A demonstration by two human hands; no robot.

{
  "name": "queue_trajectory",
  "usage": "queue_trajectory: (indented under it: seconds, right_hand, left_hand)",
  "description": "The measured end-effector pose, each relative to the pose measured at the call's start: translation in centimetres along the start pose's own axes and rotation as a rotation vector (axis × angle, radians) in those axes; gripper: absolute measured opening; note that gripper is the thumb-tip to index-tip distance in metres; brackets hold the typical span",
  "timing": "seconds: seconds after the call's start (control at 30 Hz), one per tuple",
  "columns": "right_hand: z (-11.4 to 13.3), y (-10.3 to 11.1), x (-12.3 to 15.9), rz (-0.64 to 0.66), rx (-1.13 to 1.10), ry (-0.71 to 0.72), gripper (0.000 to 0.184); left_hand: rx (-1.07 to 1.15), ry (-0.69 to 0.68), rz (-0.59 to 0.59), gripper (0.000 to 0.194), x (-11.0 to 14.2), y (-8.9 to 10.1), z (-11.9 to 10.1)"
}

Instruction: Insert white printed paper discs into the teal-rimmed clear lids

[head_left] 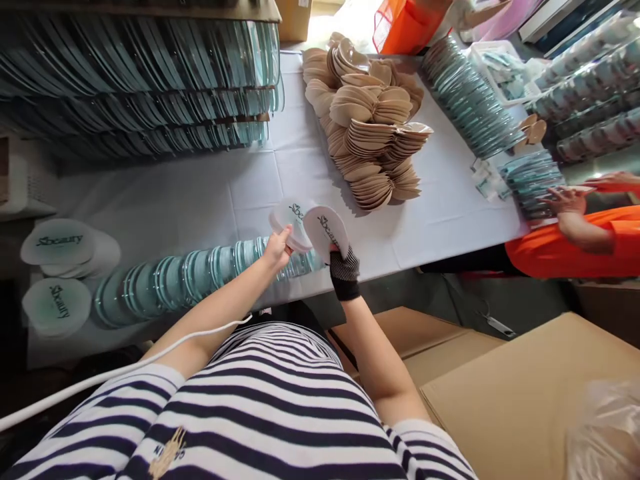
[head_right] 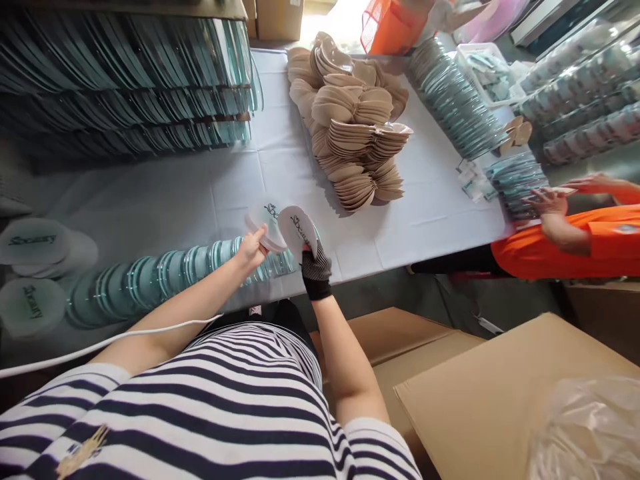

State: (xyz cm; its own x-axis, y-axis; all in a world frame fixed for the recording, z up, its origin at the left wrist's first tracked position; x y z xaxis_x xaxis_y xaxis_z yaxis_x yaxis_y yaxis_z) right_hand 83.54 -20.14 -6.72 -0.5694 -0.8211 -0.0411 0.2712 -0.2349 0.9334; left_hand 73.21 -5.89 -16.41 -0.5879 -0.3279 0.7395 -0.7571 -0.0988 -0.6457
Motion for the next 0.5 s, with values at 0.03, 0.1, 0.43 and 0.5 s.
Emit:
queue_trajectory:
  seconds: [0.03, 0.1, 0.43, 0.5]
  right_hand:
    - [-0.8, 0.5, 2.0, -0.003, 0.03, -0.017, 0.047]
    - [-1.2, 0.5, 5.9, 0.081, 0.069, 0.045, 0.042]
    - [2.8, -7.6, 4.1, 0.556, 0.182, 0.041, 0.033]
    - [3.1, -7.5, 3.2, 0.537, 0.186, -0.002, 0.036]
  left_hand:
    - [0.041, -0.01, -0.033, 0.03, -0.2, 0.3, -0.7]
    - [0.115, 0.001, -0.081, 0.031, -0.7, 1.0, -1.7]
    - [0.137, 0.06, -0.037, 0.026, -1.5, 1.7, -1.8]
    - [0.143, 0.062, -0.038, 0.026, -1.5, 1.8, -1.8]
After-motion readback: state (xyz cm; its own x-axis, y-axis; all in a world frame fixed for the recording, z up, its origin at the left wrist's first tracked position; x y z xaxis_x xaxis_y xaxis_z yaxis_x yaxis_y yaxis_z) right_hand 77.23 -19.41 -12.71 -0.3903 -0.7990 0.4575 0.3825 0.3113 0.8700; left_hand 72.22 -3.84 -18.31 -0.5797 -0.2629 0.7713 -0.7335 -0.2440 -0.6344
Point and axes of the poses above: each hand's wrist, its own x-axis away from the middle knuckle, its own y-axis out of the back of the hand, z = x × y, the point moved 8 cm from there along -x, towards the middle knuckle, and after that the axes turned 14 degrees about y, right-handed, at the moved point
